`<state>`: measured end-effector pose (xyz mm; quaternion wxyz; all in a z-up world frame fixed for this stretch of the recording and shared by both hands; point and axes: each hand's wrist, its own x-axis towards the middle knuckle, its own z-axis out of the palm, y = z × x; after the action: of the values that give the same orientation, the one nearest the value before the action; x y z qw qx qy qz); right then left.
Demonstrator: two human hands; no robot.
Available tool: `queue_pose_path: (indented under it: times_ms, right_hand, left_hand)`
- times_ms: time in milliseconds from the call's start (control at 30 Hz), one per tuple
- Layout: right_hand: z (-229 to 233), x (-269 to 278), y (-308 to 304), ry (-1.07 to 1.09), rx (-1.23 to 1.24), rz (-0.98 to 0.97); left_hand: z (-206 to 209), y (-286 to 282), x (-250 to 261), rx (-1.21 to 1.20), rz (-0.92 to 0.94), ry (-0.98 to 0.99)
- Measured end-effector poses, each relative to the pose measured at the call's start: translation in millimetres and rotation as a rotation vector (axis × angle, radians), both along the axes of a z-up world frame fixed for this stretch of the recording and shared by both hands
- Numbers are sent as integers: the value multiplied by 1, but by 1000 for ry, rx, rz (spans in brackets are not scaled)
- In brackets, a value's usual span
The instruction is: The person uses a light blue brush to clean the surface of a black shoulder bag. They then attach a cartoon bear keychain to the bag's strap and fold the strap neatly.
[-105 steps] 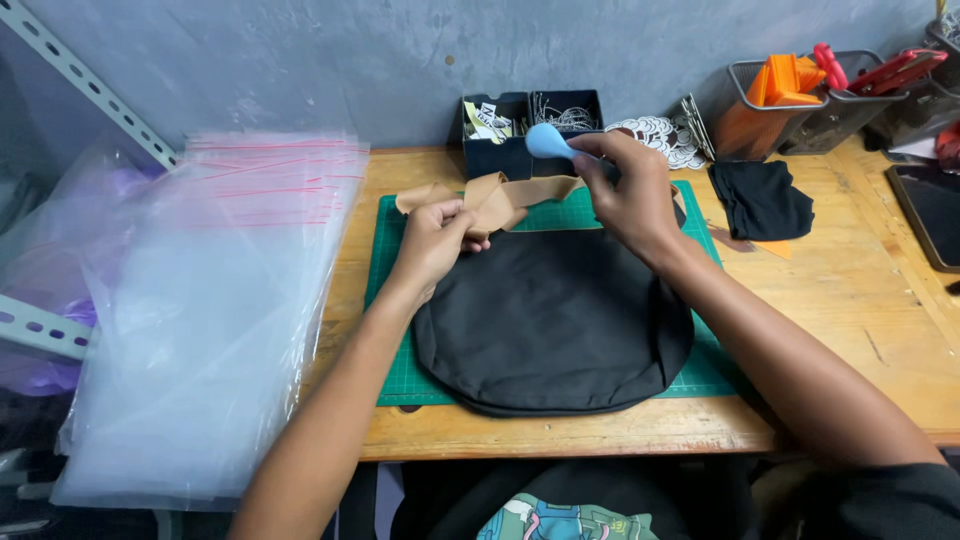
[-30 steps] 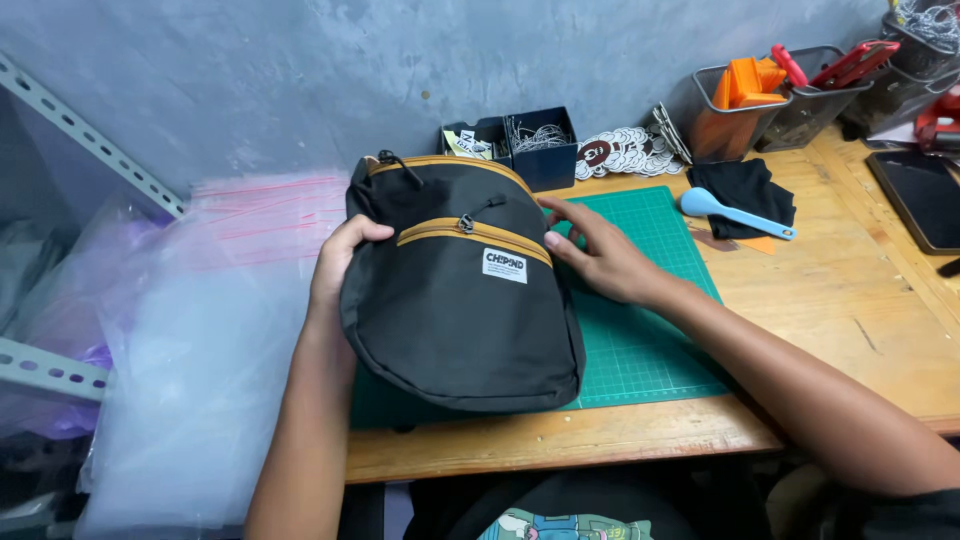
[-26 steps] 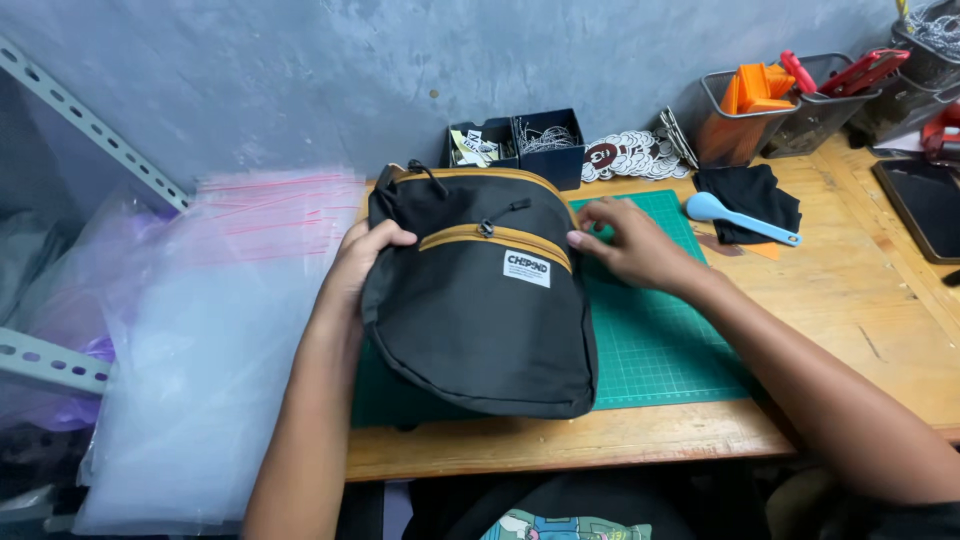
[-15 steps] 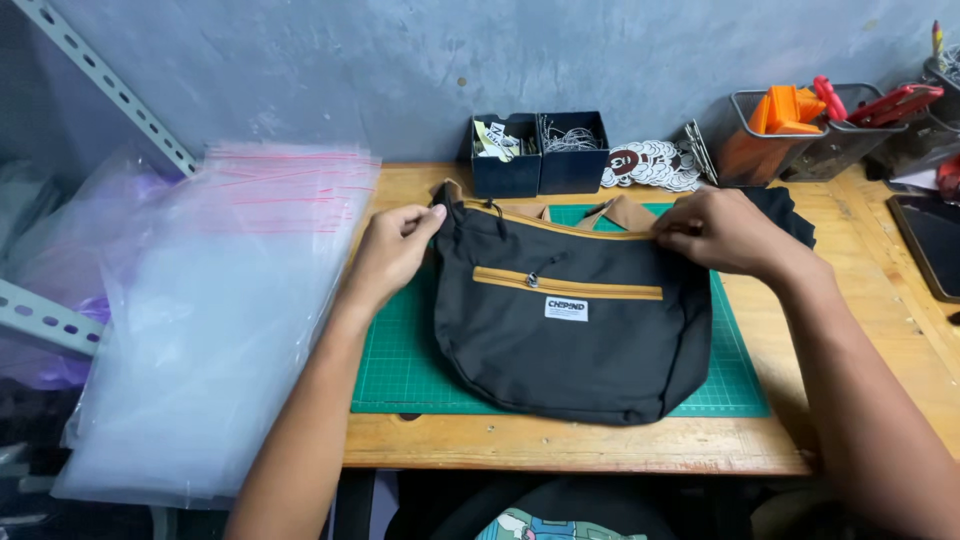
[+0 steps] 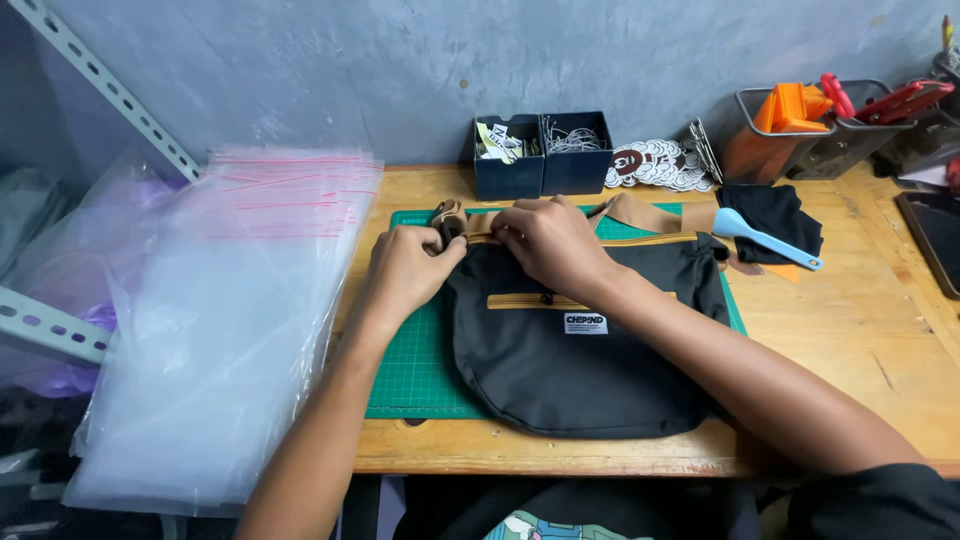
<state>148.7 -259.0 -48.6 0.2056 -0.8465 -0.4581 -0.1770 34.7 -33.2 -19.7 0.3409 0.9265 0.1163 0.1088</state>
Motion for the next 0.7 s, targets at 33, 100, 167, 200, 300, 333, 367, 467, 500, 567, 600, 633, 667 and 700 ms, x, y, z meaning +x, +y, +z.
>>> queue_pose_path:
  times_ms: [33, 100, 167, 200, 300, 333, 367, 467, 500, 567, 600, 633, 667, 700]
  right_hand:
    - [-2, 2, -6, 1, 2, -8]
    - [-4, 7, -17, 155, -56, -95]
    - [6, 10, -39, 211, -133, -138]
    - [10, 11, -49, 265, -204, -176]
    - [25, 1, -56, 304, -130, -113]
    - [35, -12, -48, 303, -128, -111]
    - [45, -24, -40, 326, -96, -96]
    - [38, -31, -16, 292, -112, -66]
    - [31, -27, -8, 231, -169, -49]
    - [23, -19, -6, 265, -192, -27]
    - [19, -15, -5, 293, -227, 0]
    - [24, -13, -10, 296, -226, -2]
    - [29, -10, -14, 356, -227, -14]
    - [35, -8, -19, 416, -228, -26]
  left_hand:
    - [2, 2, -2, 2, -8, 1]
    - [4, 5, -6, 47, -46, 75]
    - [10, 6, -8, 48, -55, 81]
    - [13, 7, -10, 56, -59, 86]
    - [0, 11, 0, 66, -64, 88]
    - [2, 9, -2, 67, -63, 88]
    - [4, 6, -3, 68, -70, 94]
    - [9, -1, -8, 59, -112, 114]
    - [11, -3, -9, 41, -143, 123]
    - [17, -5, -12, 70, -147, 167]
    - [18, -6, -14, 88, -143, 206]
    - [17, -4, -11, 89, -146, 209]
    - [14, -3, -9, 101, -135, 227]
    - [11, -1, -8, 114, -124, 246]
